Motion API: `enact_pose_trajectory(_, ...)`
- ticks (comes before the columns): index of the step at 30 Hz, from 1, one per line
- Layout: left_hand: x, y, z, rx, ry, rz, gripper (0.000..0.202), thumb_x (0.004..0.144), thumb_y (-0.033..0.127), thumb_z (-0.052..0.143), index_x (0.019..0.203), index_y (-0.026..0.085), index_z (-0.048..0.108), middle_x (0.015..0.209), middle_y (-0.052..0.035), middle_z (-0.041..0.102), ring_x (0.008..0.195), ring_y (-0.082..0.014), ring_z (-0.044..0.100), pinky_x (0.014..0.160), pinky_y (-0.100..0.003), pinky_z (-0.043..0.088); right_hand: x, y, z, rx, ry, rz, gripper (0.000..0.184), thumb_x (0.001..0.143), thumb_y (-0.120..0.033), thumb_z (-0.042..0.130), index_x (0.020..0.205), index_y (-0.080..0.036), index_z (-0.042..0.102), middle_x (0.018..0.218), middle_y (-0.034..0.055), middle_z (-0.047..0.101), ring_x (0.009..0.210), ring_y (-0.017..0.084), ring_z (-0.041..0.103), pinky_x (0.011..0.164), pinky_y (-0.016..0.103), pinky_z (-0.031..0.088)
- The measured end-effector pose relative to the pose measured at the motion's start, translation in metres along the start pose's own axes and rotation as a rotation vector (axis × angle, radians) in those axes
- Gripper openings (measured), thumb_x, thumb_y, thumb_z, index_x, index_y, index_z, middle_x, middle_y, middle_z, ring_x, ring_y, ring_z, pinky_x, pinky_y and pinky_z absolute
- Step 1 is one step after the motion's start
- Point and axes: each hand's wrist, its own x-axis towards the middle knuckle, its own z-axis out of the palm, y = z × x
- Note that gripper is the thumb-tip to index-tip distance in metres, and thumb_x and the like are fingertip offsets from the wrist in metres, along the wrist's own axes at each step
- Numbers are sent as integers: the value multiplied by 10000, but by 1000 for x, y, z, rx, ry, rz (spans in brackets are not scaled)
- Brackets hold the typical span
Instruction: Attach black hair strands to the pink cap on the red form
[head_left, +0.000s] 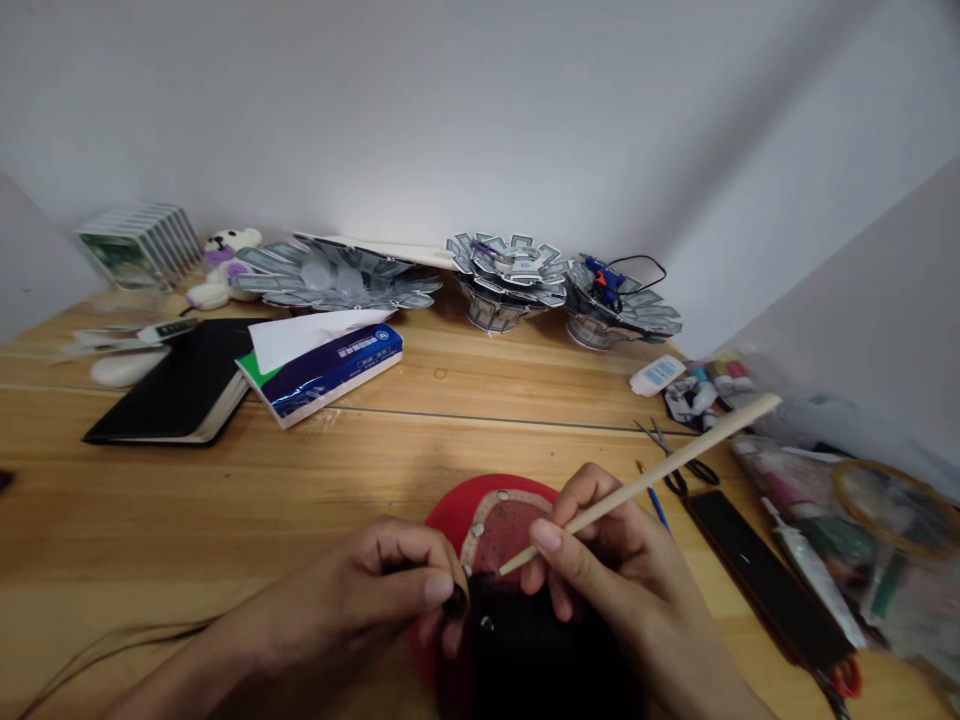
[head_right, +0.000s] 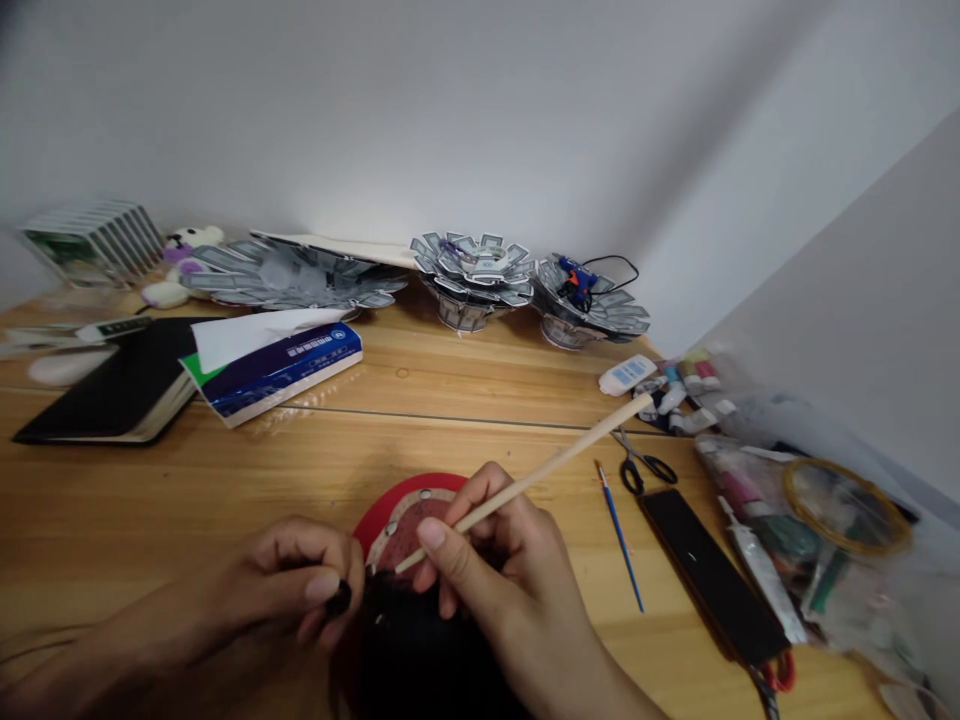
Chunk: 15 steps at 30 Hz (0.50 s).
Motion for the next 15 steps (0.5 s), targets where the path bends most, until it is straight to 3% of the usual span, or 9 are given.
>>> enact_pose_trajectory(10,-1,-4,2,8,-51,-13,442,872,560,688,691,161,630,686,-4,586,632,-123,448,682,-248,382,-2,2,-2,-104,-54,-49,317,911,-468,694,798,-212,547,632,-36,593,520,91,529,486,177,448)
enact_pose_trajectory(15,-5,0,4,32,-49,-4,437,897,548,663,700,161,618,720,-2,592,678,-129,484,719,-242,394,-4,4,-2,-243,-17,-183,282,953,-410,654,764,-205,619,671,-32,580,527,82,522,491,174,437)
